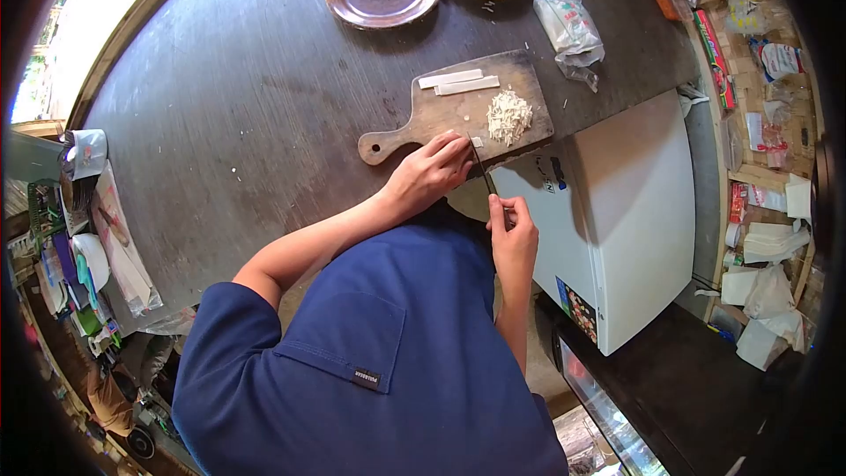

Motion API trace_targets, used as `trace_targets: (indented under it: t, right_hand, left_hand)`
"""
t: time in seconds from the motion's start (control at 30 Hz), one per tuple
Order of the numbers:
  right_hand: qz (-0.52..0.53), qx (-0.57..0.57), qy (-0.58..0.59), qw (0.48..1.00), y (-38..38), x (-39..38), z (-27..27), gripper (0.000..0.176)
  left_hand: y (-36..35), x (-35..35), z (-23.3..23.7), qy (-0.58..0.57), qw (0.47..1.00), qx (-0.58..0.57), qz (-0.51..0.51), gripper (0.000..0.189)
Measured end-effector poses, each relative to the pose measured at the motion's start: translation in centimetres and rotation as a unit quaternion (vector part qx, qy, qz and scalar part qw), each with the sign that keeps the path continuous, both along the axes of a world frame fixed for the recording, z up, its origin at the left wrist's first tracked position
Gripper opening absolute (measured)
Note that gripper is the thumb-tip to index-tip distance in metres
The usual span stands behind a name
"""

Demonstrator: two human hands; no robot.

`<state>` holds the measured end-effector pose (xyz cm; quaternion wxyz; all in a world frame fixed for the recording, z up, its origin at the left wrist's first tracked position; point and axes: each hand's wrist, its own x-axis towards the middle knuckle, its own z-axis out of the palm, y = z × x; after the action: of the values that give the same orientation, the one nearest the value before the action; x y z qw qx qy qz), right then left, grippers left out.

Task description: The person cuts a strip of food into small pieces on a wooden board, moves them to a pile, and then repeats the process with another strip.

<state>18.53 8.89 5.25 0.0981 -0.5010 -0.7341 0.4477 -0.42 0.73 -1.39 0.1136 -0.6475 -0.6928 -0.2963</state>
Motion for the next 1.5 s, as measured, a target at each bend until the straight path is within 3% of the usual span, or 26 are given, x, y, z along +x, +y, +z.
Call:
trace_targets:
  t: [0.3, 0.73, 0.93, 1.07, 1.17, 1.3, 1.5]
  right_hand:
    - [-0.006, 0.012, 0.057, 0.998, 0.8, -2.0, -1.1, 0.034]
    - [0.010, -0.020, -0.012, 1.000, 0.9, -0.3, -0.8, 0.033]
    - [-0.018, -0.118, 0.087, 0.989, 2.1, -1.9, -1.6, 0.031]
    - [-0.043, -0.191, 0.109, 0.975, 1.8, -0.7, -0.9, 0.030]
    - [-0.018, -0.213, 0.115, 0.970, 2.3, 0.7, -0.1, 0.030]
    - [0.005, -0.238, 0.068, 0.969, 3.8, 1.7, 0.0, 0.029]
    - [-0.006, -0.147, 0.051, 0.988, 5.4, 0.0, 1.2, 0.033]
  left_hand:
    - [0.1, -0.1, 0.4, -0.055, 0.998, 0.017, 0.016, 0.021]
    - [0.0, -0.1, 0.5, -0.026, 1.000, 0.007, 0.002, 0.024]
    - [0.2, -0.4, -0.1, -0.141, 0.989, 0.038, 0.016, 0.026]
    - [0.0, -1.4, 0.1, -0.262, 0.954, 0.125, 0.078, 0.018]
    - [0.0, -1.7, 0.6, -0.332, 0.928, 0.093, 0.144, 0.017]
    - [1.4, -3.5, 2.3, -0.223, 0.964, 0.061, 0.133, 0.021]
    - [4.6, -6.6, 2.1, -0.108, 0.983, -0.005, 0.149, 0.028]
